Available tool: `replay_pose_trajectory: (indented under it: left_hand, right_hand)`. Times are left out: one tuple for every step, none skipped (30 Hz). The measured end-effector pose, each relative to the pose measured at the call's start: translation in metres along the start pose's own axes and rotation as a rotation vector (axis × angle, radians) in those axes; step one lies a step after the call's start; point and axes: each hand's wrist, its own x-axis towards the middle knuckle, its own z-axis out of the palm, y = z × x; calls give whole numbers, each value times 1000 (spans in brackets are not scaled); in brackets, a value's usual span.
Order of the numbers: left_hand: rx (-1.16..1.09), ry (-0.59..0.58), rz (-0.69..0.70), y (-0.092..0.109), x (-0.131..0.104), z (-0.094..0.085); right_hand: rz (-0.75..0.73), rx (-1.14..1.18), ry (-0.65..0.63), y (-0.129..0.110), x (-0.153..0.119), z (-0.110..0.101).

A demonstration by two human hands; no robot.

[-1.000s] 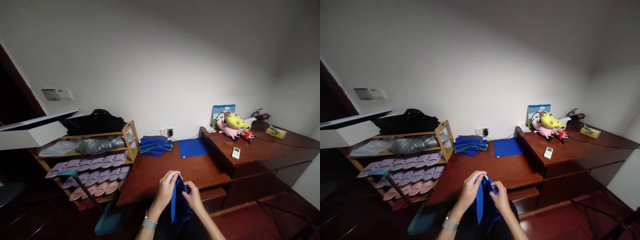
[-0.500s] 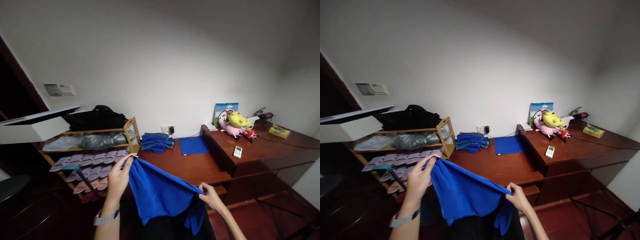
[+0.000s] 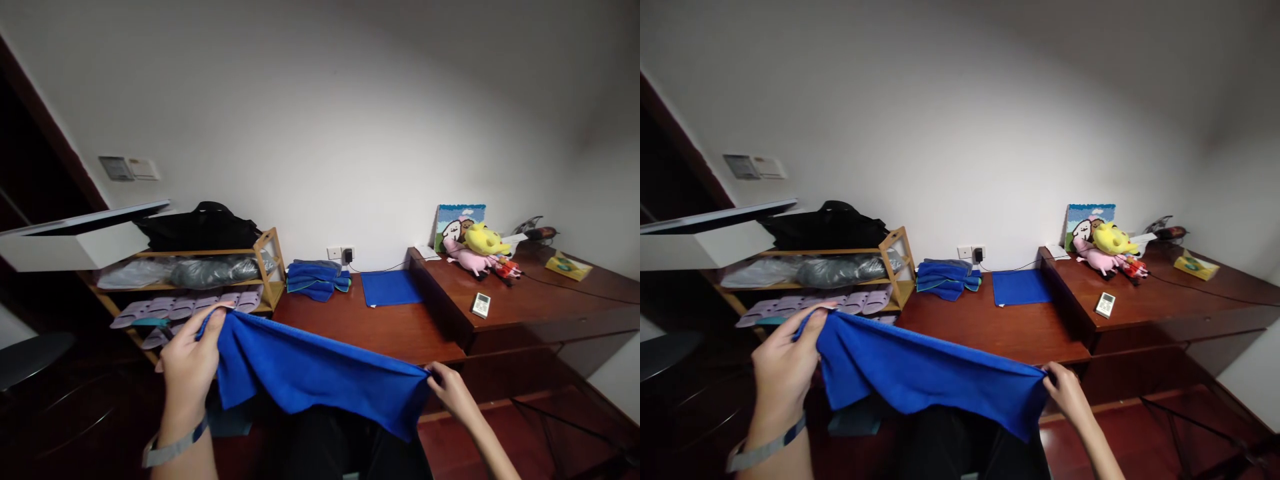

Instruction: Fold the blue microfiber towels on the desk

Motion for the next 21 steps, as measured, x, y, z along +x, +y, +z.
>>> replay_pose_trajectory:
  left_hand:
    - [-51, -3, -42, 0, 0, -1]
    - [-103, 2, -81, 1, 0, -2]
    - [-147, 20, -107, 3, -1, -3]
    - [-176, 53, -110, 5, -1, -4]
    - [-195, 90, -103, 7, -2, -5]
    - [-211, 130, -91, 9, -2, -6]
    - [-230, 165, -79, 11, -2, -7]
    - [-255, 197, -69, 12, -2, -8]
    - [-281, 225, -67, 12, -1, -8]
    - [-296, 241, -77, 10, 0, -10]
    - [-293, 237, -98, 7, 2, -12]
    - [-268, 212, -128, 3, 4, -15]
    - [-222, 164, -165, -4, 8, -19]
    - [-163, 92, -204, -13, 12, -24]
    - [-100, 13, -240, -23, 17, -30]
    - [-44, -64, -268, -35, 21, -36]
    - [0, -137, -283, -47, 26, -42]
    - [33, -214, -285, -59, 30, -46]
    - [55, -293, -277, -70, 34, -49]
    - [70, -375, -265, -80, 36, -51]
    - [81, -456, -256, -89, 37, -50]
  right_hand:
    - [-7, -33, -4, 5, -2, 0]
    - [-11, -66, 4, 10, -4, -2]
    - [-10, -95, 25, 15, -6, -4]
    - [-5, -122, 56, 20, -8, -6]
    - [3, -145, 90, 24, -9, -9]
    - [11, -166, 120, 28, -10, -11]
    - [17, -187, 137, 31, -11, -12]
    - [22, -205, 138, 33, -12, -13]
    - [24, -215, 123, 35, -13, -14]
    - [21, -217, 102, 37, -14, -15]
    - [14, -211, 86, 40, -15, -17]
    - [4, -200, 84, 42, -16, -20]
    - [-7, -184, 99, 44, -17, -25]
    - [-19, -169, 129, 46, -18, -32]
    - [-31, -157, 168, 48, -20, -41]
    - [-41, -149, 206, 50, -22, -52]
    - [-51, -145, 241, 52, -23, -65]
    - [-62, -147, 268, 53, -25, -77]
    - [-75, -155, 286, 54, -26, -89]
    - [-88, -168, 293, 55, -26, -99]
    - [-99, -183, 289, 55, -24, -108]
